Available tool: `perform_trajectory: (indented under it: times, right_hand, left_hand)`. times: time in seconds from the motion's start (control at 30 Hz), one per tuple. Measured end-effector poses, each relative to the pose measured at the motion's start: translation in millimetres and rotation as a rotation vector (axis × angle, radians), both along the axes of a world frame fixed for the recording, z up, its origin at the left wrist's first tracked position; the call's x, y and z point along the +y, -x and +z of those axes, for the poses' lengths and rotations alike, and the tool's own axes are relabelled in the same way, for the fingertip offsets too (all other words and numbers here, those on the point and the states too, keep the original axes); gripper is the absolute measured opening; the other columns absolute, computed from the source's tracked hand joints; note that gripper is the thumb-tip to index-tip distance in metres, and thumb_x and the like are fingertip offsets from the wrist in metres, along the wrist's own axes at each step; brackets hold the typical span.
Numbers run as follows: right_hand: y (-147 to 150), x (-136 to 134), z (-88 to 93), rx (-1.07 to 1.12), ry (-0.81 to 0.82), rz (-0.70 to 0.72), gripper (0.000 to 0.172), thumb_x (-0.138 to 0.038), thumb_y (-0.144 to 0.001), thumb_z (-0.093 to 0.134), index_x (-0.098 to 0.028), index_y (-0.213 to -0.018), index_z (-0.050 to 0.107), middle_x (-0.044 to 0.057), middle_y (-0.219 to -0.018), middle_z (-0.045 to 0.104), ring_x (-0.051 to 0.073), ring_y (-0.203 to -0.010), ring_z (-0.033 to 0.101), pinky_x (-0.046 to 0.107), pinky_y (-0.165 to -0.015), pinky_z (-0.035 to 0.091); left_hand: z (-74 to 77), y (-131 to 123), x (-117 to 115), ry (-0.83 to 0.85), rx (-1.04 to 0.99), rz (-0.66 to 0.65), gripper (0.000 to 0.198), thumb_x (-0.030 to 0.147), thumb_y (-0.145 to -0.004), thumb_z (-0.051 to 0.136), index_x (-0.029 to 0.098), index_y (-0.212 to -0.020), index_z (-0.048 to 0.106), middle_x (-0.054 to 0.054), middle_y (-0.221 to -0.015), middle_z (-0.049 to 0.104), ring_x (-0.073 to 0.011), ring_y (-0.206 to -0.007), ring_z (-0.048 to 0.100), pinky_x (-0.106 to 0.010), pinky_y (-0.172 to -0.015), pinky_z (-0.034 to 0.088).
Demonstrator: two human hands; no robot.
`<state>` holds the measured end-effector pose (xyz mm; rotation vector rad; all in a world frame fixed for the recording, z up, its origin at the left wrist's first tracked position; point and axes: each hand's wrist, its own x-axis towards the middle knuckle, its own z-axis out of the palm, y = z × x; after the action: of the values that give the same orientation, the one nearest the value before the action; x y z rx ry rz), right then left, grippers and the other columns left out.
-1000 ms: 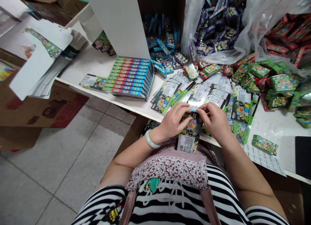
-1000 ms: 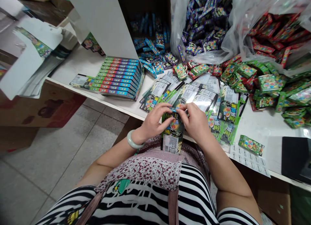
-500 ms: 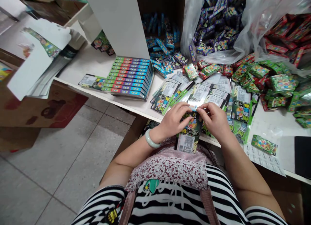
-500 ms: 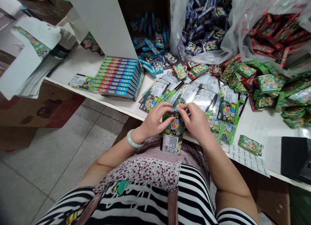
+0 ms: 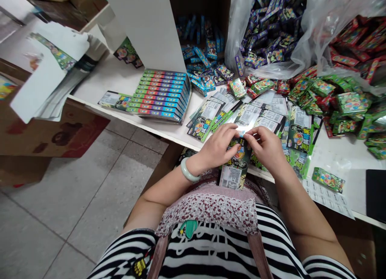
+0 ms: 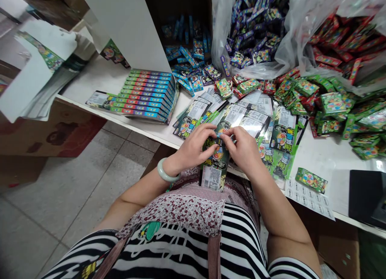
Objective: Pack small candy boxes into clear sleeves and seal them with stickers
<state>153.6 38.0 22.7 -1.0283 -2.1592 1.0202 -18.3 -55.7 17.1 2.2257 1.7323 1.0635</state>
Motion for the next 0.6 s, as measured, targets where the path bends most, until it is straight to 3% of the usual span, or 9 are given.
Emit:
perform_trajectory:
  times: [0.37,0.6]
  right_hand:
    - [-0.3,1.5,2.1,0.05,0.124,-0.01,0.023,-0.045,-0.084,0.065,-0.022,-0.081,0.063,0.002,-0.077,0.065,0.015,-0.065,0.055,0.031,-0.06,0.04]
    - [2.2,7.7,8.3,0.08,0.372,0.063,0.033,-0.052,-0.079,0.068,-0.022,-0.076,0.057,-0.002,-0.067,0.058,0.012,-0.056,0.048,0.028,-0.054,0.036]
  left_hand:
    - [-0.5,2.3,7.3,0.068,-0.198,-0.058,0.023,0.014,-0.085,0.061,0.022,-0.096,0.043,-0.012,-0.117,0.06,-0.0244,-0.115,0.059,-0.044,-0.099,0.051]
    - [2.3,-4.3,6.6,0.08,-0.311,-0.088,0.024,0.015,-0.083,0.061,0.023,-0.092,0.04,-0.011,-0.119,0.061,-0.0239,-0.115,0.058,-0.045,-0.101,0.049]
